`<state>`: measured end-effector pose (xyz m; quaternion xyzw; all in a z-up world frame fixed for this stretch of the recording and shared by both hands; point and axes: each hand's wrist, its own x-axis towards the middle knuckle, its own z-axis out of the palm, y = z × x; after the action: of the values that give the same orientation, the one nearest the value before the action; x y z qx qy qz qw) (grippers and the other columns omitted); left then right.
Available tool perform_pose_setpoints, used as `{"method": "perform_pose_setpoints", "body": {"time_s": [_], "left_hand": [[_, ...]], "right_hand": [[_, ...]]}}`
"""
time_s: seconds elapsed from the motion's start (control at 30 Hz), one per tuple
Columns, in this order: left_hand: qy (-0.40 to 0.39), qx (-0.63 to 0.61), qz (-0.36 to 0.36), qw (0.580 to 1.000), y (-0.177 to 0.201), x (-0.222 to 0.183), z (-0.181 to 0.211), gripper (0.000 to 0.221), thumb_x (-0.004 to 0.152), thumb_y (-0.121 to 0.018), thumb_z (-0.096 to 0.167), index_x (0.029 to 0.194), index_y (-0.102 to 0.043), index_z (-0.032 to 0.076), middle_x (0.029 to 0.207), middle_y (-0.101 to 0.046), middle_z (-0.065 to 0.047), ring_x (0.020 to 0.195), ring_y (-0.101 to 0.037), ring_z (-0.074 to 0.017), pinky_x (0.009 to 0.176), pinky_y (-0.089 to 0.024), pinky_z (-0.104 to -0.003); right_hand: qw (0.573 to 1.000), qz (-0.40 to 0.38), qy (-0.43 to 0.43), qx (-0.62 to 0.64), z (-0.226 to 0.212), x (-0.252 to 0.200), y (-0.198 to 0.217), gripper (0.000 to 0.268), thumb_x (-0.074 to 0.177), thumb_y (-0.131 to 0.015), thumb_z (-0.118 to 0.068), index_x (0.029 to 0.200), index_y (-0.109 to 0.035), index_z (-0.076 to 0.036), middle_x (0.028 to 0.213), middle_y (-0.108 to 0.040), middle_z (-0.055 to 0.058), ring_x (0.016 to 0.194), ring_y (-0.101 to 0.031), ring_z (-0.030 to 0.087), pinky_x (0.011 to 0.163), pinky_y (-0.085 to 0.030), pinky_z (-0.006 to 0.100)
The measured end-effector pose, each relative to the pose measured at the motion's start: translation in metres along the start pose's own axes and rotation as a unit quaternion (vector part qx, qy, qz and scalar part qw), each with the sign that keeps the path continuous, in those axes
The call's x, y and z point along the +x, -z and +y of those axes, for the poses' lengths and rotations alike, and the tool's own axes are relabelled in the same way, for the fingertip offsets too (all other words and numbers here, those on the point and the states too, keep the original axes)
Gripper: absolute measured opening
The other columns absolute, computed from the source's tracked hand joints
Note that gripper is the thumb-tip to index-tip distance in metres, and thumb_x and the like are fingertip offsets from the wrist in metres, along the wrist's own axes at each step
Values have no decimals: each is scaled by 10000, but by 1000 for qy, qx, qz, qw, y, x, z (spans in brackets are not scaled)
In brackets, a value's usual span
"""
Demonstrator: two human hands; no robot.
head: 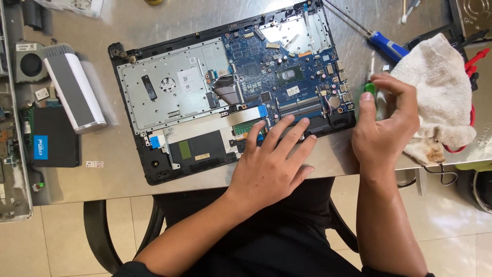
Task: Finalizing the assembly of a laptop by connecting internal components, installing an SSD, and cleaning a small circuit board.
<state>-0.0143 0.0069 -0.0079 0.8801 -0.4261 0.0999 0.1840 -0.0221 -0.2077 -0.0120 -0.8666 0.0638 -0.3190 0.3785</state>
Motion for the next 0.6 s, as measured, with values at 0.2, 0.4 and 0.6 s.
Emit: {"method": "perform_pose_setpoints", "body": {"time_s": [0.2, 0.4, 0.6], "left_hand": [[-6, 0, 9, 1000, -1, -3, -1, 444, 972, -727, 446, 1332, -670, 194, 1482, -605, -53, 1381, -545, -230, 1122, -303, -482], [-2, 4, 7, 1000, 1, 0, 0, 453, 943, -766, 436, 1314, -678, 192, 1482, -600, -56, 1366, -554, -227, 1119, -315, -478], [6, 1, -9, 1000, 5, 6, 1, 421, 965, -723, 429, 1313, -684, 195, 1473, -611, -52, 1353, -553, -237, 1093, -333, -495]], "right_hand": [[991, 85, 24, 100, -2, 0, -1, 208, 1154, -440, -47, 1348, -370, -23, 1154, -564, 255, 1118, -604, 373, 1045, -489, 452], [991, 85, 60, 89, 0, -4, 0, 242, 1222, -386, -254, 1370, -363, -63, 1075, -648, 270, 1113, -609, 377, 1120, -472, 489], [996, -67, 18, 48, 1, -3, 4, 521, 1182, -321, -407, 1374, -448, 60, 1345, -407, 262, 998, -711, 389, 930, -583, 468]]}}
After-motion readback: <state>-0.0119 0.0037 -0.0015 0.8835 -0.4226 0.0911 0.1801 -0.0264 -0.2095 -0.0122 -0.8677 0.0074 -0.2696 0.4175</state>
